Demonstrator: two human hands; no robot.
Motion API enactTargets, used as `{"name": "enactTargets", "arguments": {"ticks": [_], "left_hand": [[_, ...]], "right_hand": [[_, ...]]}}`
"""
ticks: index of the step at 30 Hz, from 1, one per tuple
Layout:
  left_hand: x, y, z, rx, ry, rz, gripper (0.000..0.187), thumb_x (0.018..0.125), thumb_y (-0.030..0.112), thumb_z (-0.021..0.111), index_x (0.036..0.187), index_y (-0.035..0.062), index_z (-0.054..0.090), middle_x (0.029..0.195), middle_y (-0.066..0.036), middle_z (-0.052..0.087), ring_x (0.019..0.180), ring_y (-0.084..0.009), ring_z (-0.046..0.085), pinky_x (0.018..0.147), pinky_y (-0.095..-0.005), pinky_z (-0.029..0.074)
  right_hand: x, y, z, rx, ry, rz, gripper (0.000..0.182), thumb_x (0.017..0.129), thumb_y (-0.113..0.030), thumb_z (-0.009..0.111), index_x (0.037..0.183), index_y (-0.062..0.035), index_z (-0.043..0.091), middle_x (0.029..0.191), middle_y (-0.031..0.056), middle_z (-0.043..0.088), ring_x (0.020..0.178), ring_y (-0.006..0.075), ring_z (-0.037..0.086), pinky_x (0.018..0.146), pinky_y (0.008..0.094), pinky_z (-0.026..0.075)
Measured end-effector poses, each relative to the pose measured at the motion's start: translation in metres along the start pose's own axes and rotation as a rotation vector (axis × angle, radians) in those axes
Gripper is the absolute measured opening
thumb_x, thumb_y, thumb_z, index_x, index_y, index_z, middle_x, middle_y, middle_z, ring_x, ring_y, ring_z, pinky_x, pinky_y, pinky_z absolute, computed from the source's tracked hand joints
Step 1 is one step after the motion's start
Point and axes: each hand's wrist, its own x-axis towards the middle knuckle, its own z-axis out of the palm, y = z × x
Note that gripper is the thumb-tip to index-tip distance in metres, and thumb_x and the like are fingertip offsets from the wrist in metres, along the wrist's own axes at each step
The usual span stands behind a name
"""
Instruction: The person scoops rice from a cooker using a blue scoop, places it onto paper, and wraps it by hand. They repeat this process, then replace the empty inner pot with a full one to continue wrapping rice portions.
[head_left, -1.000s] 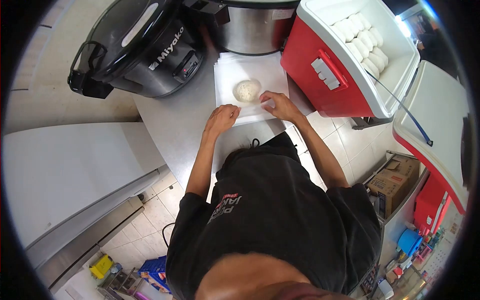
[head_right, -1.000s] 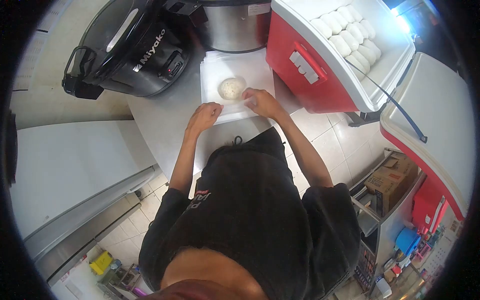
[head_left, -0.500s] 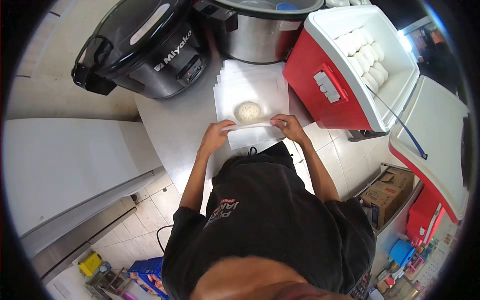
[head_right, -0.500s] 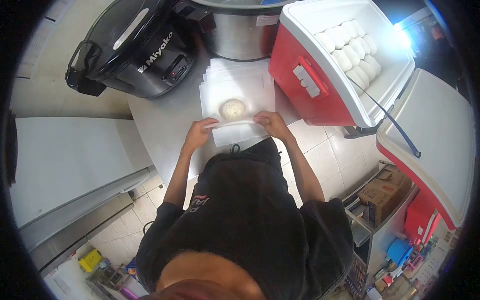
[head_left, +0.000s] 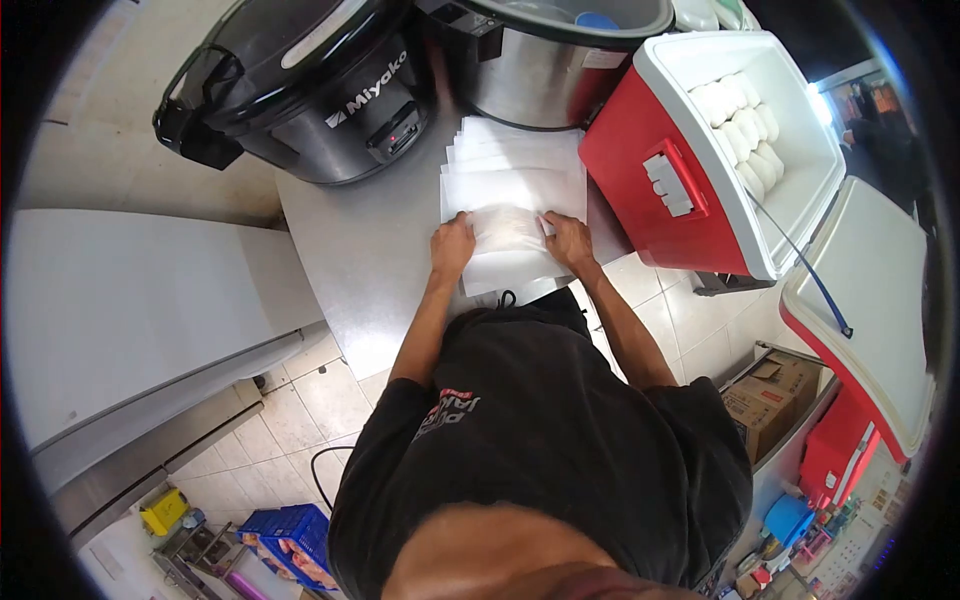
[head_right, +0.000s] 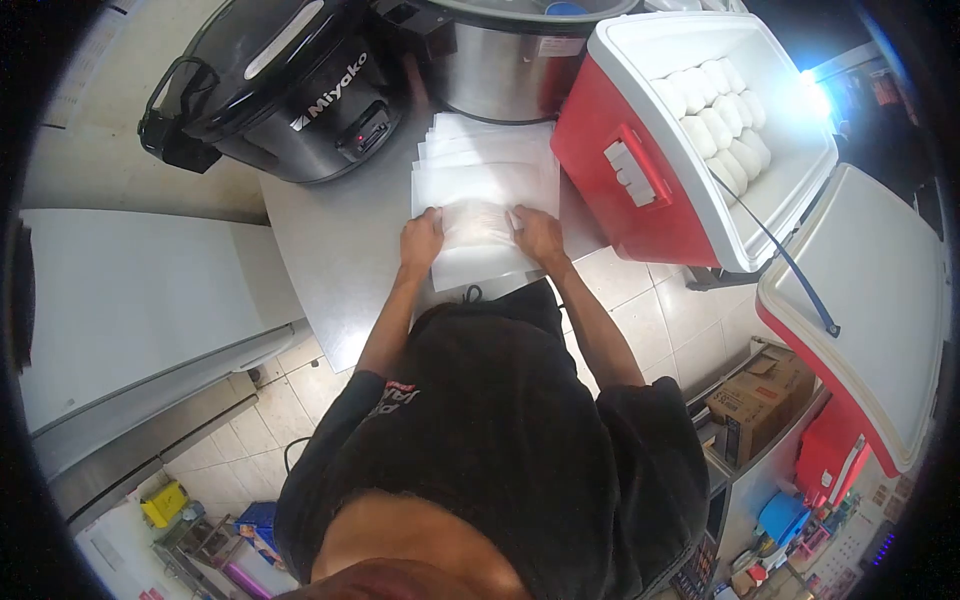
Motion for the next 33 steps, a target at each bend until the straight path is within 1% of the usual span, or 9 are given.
{"name": "enactTargets", "arguments": {"ticks": [2, 5, 8, 11, 14, 18, 23, 25, 33], "left_hand": [[0.002, 0.007, -0.009, -0.002, -0.126, -0.051, 0.025, 0.084, 0.019, 0.057, 0.104, 0.0047, 0.059, 0.102, -0.018, 0.065, 0.093, -0.0355, 0.062, 0.080, -0.0446, 0.050], [-0.003, 0.008, -0.014, -0.032, 0.039, 0.009, 0.026, 0.083, 0.017, 0.056, 0.105, 0.0042, 0.060, 0.118, -0.018, 0.058, 0.110, -0.0322, 0.054, 0.090, -0.0443, 0.045], [-0.009, 0.010, -0.017, -0.205, 0.178, 0.313, 0.034, 0.085, 0.020, 0.056, 0.114, 0.0043, 0.057, 0.134, -0.015, 0.047, 0.124, -0.0322, 0.043, 0.102, -0.0450, 0.035], [-0.024, 0.018, -0.008, -0.090, -0.072, 0.708, 0.044, 0.090, 0.021, 0.051, 0.131, 0.0049, 0.048, 0.142, -0.014, 0.040, 0.135, -0.0308, 0.032, 0.111, -0.0435, 0.023], [-0.028, 0.020, -0.006, -0.098, -0.060, 0.706, 0.042, 0.091, 0.022, 0.048, 0.131, 0.0055, 0.048, 0.142, -0.015, 0.040, 0.135, -0.0312, 0.031, 0.112, -0.0441, 0.023], [-0.004, 0.004, 0.002, -0.277, -0.107, 0.675, 0.046, 0.088, 0.014, 0.054, 0.131, 0.0014, 0.044, 0.139, -0.017, 0.040, 0.132, -0.0317, 0.033, 0.107, -0.0471, 0.027], [0.043, 0.026, -0.047, 0.052, 0.356, 0.651, 0.049, 0.073, 0.001, 0.057, 0.122, -0.0002, 0.053, 0.123, -0.017, 0.054, 0.115, -0.0340, 0.050, 0.101, -0.0409, 0.036], [0.059, 0.008, -0.044, 0.086, -0.193, 0.712, 0.044, 0.073, -0.001, 0.054, 0.116, 0.0019, 0.055, 0.115, -0.014, 0.057, 0.110, -0.0301, 0.053, 0.098, -0.0382, 0.039], [0.019, -0.019, -0.039, 0.206, -0.254, 0.913, 0.016, 0.075, 0.001, 0.051, 0.090, 0.0063, 0.057, 0.098, -0.007, 0.054, 0.100, -0.0225, 0.054, 0.088, -0.0350, 0.045]], "right_hand": [[0.004, 0.007, 0.001, -0.003, -0.033, -0.064, 0.017, 0.080, -0.021, 0.063, 0.089, -0.0068, 0.061, 0.086, 0.0159, 0.063, 0.085, 0.0353, 0.059, 0.074, 0.0458, 0.047], [0.027, 0.010, 0.006, 0.026, 0.009, -0.200, 0.026, 0.077, -0.020, 0.065, 0.098, -0.0077, 0.059, 0.102, 0.0153, 0.060, 0.101, 0.0343, 0.054, 0.084, 0.0448, 0.045], [0.070, 0.009, 0.012, 0.066, 0.263, -0.339, 0.048, 0.073, -0.024, 0.070, 0.114, -0.0062, 0.052, 0.112, 0.0161, 0.053, 0.110, 0.0345, 0.047, 0.092, 0.0459, 0.040], [0.097, -0.019, -0.008, -0.125, 0.015, -0.174, 0.037, 0.074, -0.022, 0.070, 0.105, -0.0054, 0.060, 0.106, 0.0168, 0.060, 0.104, 0.0354, 0.052, 0.090, 0.0446, 0.041], [0.126, -0.002, 0.001, -0.149, -0.303, -0.243, 0.038, 0.070, -0.027, 0.071, 0.099, -0.0056, 0.061, 0.104, 0.0173, 0.057, 0.108, 0.0344, 0.051, 0.088, 0.0451, 0.042], [0.124, -0.006, -0.011, 0.017, -0.399, -0.421, 0.029, 0.071, -0.021, 0.069, 0.094, -0.0046, 0.062, 0.097, 0.0171, 0.059, 0.100, 0.0351, 0.055, 0.084, 0.0435, 0.045], [0.066, -0.048, -0.064, 0.098, -0.369, -0.543, 0.009, 0.076, -0.003, 0.062, 0.084, -0.0013, 0.061, 0.087, 0.0128, 0.062, 0.083, 0.0323, 0.060, 0.076, 0.0399, 0.047], [0.053, -0.045, -0.067, 0.068, -0.386, -0.524, 0.008, 0.078, -0.005, 0.061, 0.085, -0.0026, 0.061, 0.086, 0.0119, 0.062, 0.083, 0.0318, 0.060, 0.077, 0.0404, 0.047], [0.013, -0.021, -0.039, -0.067, -0.339, -0.522, 0.009, 0.078, -0.006, 0.057, 0.085, -0.0053, 0.061, 0.092, 0.0091, 0.060, 0.088, 0.0301, 0.059, 0.081, 0.0398, 0.047]]}}
